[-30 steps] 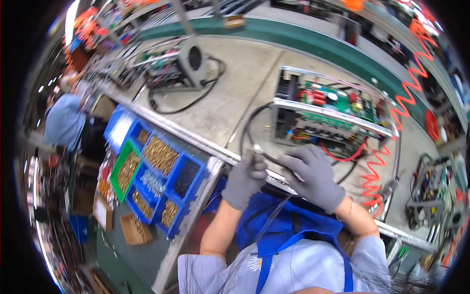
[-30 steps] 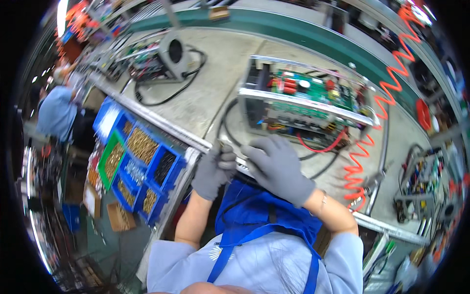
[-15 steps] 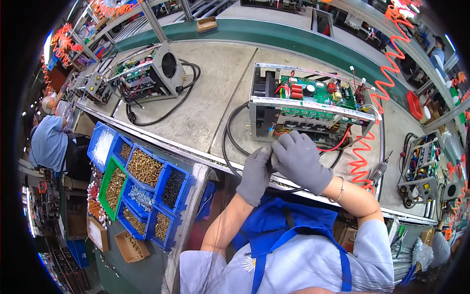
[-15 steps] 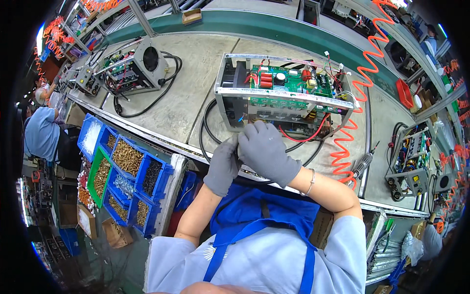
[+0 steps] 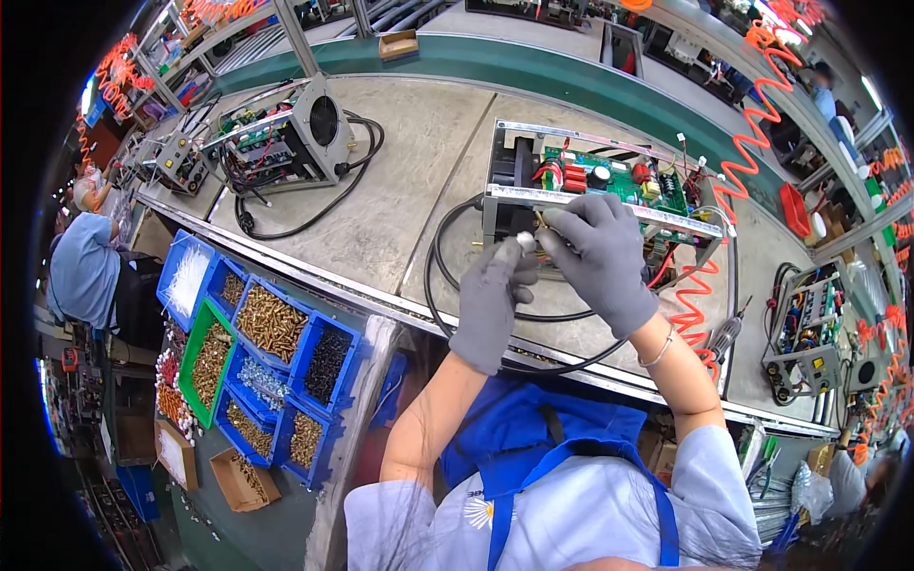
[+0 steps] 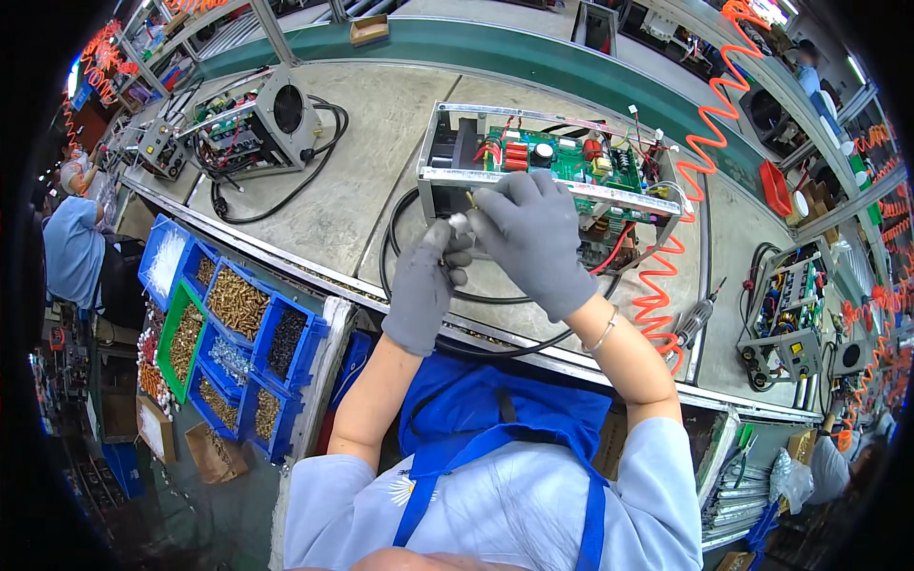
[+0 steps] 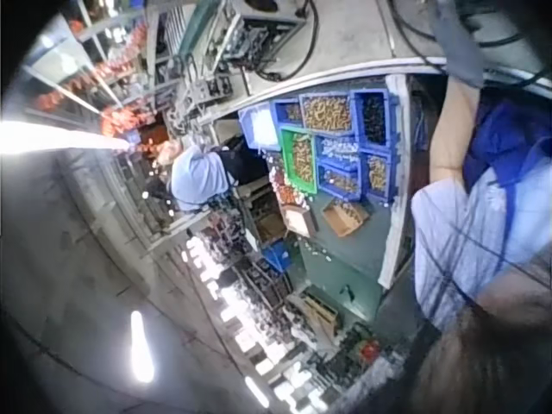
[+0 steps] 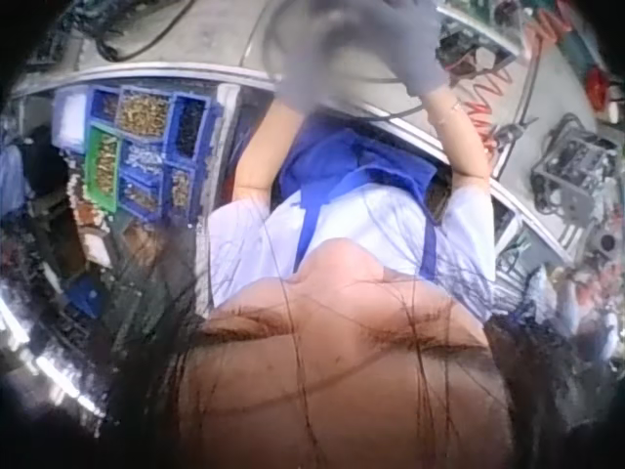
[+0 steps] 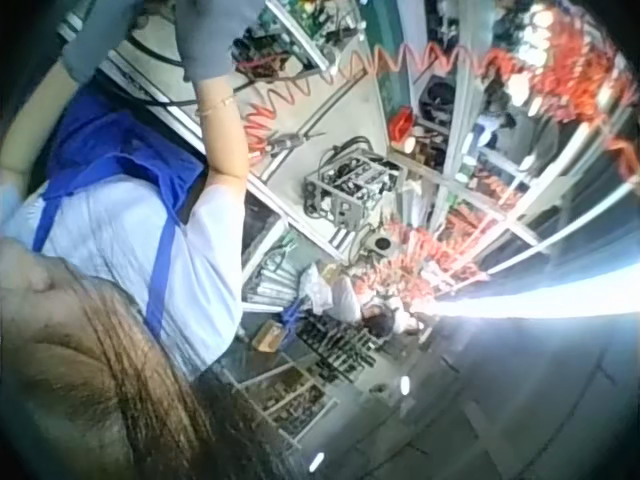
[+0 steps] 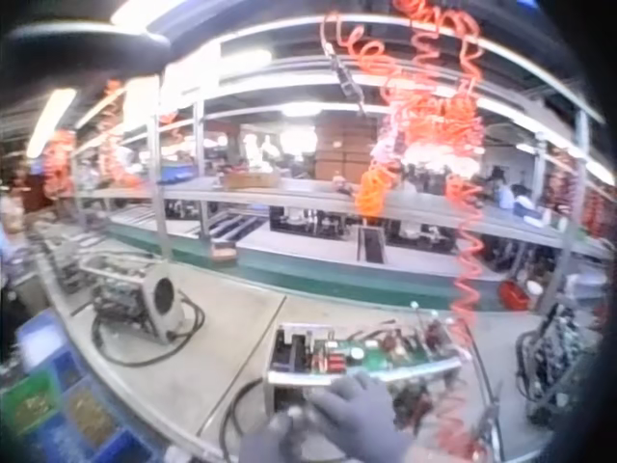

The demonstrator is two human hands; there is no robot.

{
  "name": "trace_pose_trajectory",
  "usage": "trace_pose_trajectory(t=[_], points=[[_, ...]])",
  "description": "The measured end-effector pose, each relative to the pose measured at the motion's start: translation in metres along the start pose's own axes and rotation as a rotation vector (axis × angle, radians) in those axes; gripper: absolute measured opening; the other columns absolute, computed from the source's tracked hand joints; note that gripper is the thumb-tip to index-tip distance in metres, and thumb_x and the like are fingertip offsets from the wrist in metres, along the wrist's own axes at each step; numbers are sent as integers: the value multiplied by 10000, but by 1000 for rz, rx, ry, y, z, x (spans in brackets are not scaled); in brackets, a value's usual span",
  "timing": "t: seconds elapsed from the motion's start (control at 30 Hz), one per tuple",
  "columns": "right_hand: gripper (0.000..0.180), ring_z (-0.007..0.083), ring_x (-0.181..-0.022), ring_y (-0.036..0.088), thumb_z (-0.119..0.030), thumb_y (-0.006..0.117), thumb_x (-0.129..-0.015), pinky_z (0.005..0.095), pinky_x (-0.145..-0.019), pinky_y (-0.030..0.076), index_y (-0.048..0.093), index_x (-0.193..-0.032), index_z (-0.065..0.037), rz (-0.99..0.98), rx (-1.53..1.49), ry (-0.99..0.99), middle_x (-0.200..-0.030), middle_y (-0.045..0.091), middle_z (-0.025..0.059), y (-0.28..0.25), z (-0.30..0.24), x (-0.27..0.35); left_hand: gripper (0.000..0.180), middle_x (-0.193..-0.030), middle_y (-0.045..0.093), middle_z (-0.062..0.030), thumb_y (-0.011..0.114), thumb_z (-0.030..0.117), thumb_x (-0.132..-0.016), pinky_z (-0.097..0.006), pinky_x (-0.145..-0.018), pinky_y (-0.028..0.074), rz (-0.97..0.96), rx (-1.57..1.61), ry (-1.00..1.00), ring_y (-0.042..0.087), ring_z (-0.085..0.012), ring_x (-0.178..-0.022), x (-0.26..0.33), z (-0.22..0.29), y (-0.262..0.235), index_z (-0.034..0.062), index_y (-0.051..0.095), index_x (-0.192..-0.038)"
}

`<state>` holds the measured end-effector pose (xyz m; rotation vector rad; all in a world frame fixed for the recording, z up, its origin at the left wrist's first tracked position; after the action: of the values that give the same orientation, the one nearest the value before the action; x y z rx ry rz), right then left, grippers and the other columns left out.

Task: The person assembles an electronic device on a factory workbench. They use a pneumatic screwdriver to fasten screws into a metal frame and a circuit board, then use a screwdriver to tighten connections and connect wires to the assembly.

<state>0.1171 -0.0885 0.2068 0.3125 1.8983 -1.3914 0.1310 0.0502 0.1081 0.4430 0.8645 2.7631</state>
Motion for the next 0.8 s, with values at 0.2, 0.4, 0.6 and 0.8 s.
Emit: trace_pose_trajectory(t=[0.2,0.4,0.6,0.8], points=[[147,253,-820,552,-211,750,-763,407,-712,441,683,-864,-127,4,54,32,-837,561,40,10,5,-3,329,-772,640,1,606,349,-987,-176,-499,419,123,-251,290,548,-37,-604,-3,31,8,41,674,-1081],[136,259,-801,543,-220,740,-765,407,-685,424,659,-808,-121,41,59,60,-822,557,49,11,2,-4,310,-785,654,-7,594,318,-994,-175,-498,417,48,-263,224,548,-35,-606,-9,36,11,36,665,-1101],[152,254,-792,537,-170,777,-740,394,-681,425,640,-784,-117,49,64,48,-806,545,44,11,1,-3,304,-823,597,-17,517,279,-1014,-193,-528,401,33,-39,51,509,-60,-651,-9,18,11,27,631,-1139],[169,268,-797,533,-227,750,-756,415,-686,421,621,-769,-118,46,60,56,-797,529,55,16,-1,-6,288,-731,606,19,627,323,-976,-179,-436,353,67,-56,41,512,-28,-551,-15,17,7,56,684,-1066]])
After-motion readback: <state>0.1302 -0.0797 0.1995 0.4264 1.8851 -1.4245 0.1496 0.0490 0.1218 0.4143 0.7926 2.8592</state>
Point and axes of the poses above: each hand's wrist, its own x-axis away from the middle knuckle, its own y-axis out of the palm, z = x × y, the point moved 4 cm from there along -x, towards the middle knuckle
